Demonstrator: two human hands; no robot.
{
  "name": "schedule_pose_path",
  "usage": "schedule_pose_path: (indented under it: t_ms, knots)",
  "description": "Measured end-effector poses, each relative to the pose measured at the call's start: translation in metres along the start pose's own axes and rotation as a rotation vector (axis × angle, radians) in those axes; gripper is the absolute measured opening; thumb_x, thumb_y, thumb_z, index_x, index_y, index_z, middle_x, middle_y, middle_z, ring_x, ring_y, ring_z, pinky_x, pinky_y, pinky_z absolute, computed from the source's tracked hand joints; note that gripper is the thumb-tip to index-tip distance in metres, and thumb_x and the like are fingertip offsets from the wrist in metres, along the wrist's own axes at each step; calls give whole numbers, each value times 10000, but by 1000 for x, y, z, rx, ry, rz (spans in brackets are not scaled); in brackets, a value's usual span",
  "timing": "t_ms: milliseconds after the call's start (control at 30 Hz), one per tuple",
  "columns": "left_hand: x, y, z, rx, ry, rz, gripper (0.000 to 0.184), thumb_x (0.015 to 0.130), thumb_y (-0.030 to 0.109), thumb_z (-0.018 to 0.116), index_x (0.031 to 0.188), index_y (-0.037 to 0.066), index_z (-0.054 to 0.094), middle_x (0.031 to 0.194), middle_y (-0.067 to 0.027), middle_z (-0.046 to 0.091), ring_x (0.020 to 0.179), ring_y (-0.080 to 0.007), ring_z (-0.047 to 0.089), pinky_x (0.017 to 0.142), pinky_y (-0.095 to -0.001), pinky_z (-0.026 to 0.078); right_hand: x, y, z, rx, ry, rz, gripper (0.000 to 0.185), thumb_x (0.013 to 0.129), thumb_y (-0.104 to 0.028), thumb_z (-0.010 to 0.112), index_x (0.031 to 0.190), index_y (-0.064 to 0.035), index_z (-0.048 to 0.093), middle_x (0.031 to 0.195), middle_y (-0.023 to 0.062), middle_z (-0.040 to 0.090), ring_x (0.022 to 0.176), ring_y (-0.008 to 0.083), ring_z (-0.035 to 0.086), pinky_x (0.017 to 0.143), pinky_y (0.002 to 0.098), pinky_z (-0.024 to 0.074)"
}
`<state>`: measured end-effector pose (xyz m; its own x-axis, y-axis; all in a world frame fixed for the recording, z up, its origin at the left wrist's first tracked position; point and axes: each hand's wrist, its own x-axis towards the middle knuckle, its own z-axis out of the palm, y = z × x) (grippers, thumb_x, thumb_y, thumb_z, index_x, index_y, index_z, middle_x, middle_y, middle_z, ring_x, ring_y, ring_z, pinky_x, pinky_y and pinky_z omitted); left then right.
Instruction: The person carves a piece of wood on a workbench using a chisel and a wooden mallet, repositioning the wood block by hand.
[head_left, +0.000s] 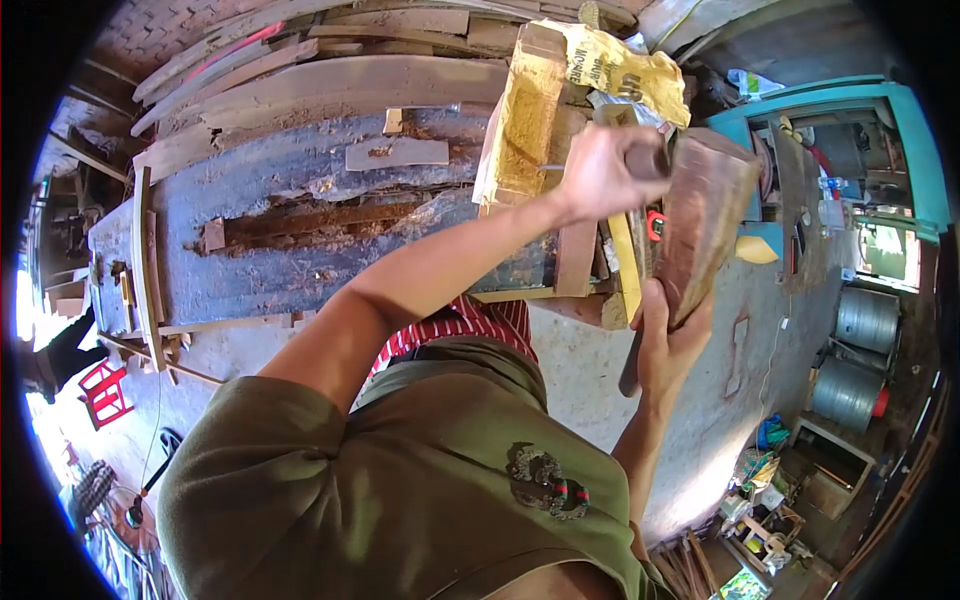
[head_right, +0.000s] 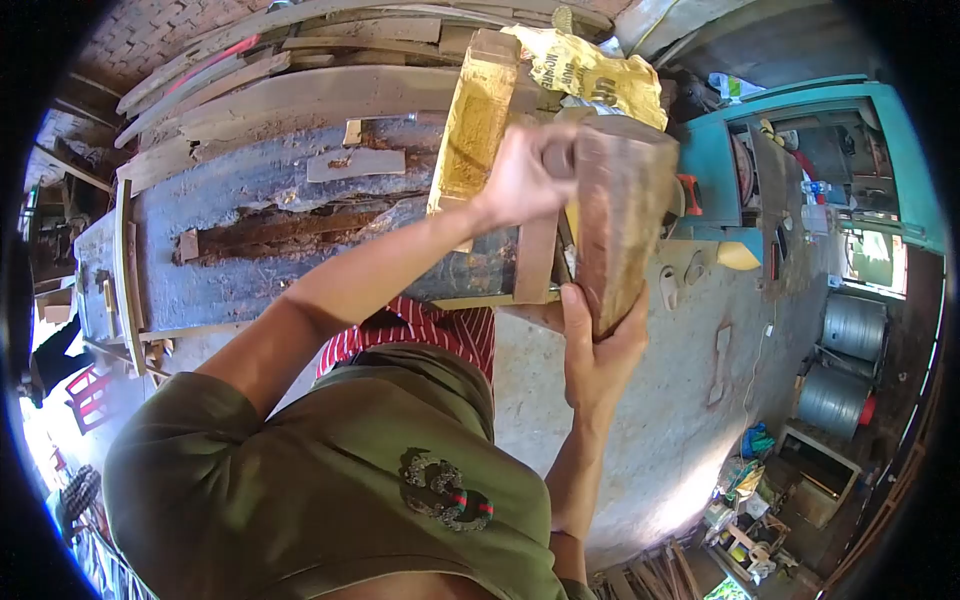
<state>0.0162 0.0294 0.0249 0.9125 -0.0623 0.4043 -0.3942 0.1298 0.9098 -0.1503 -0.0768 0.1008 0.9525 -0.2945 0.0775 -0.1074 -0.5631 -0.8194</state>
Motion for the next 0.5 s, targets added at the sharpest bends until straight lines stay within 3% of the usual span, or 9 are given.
schedule_pose_path:
  t_ms: [33,67,100,167,233,300,400,467,500]
  knots:
    - [11,-4,0,-23,83,-11,341,666,270,817,942,87,738,842,-160,729,771,-308,726,742,-379,581,-3,1,0,92,15,14,593,892,-239,737,1309,98,484,970,148,675,732,176,624,678,308,513]
    - [12,-8,-2,14,51,-8,255,715,199,793,904,48,712,814,-98,720,756,-201,694,722,-339,562,-4,2,-1,182,32,24,584,896,-241,736,1302,94,483,921,119,663,654,142,596,599,283,496]
    - [14,4,-10,55,21,-3,177,764,127,769,865,9,686,785,-37,712,741,-95,662,701,-299,544,-4,4,-1,179,29,17,584,896,-241,736,1302,94,483,921,119,663,654,142,596,599,283,496]
    - [5,9,-12,96,2,30,175,749,128,775,848,22,676,766,-54,701,709,-108,659,684,-300,538,-5,6,2,150,82,-74,256,965,-133,613,1127,29,499,648,34,547,504,99,507,469,242,394]
    - [-3,11,-12,131,-26,60,175,735,129,780,830,36,666,747,-71,691,676,-121,656,666,-301,532,-7,3,1,182,76,-63,253,967,-136,612,1125,27,500,650,37,548,503,102,509,469,244,397]
    - [-9,9,-11,88,-34,60,257,669,286,823,827,115,714,690,-119,682,676,-339,688,637,-392,561,-8,3,0,211,83,-51,249,970,-140,611,1123,24,501,653,39,549,503,106,510,468,246,401]
    - [-11,7,0,87,96,78,242,668,272,826,773,111,680,645,-113,647,632,-349,664,581,-388,533,-8,8,4,205,86,-33,254,974,-138,601,1140,26,499,651,48,551,501,111,510,471,248,402]
    - [-11,8,-2,92,164,69,240,668,260,826,778,107,677,650,-122,644,634,-353,662,576,-389,528,-6,10,5,260,60,38,460,921,-201,712,1231,57,489,817,72,612,574,96,529,506,248,425]
    - [-11,9,-4,63,169,105,216,696,181,819,770,75,647,664,-109,642,604,-263,636,583,-340,514,-4,10,6,263,57,38,460,921,-201,712,1231,57,489,817,72,612,574,96,529,506,248,425]
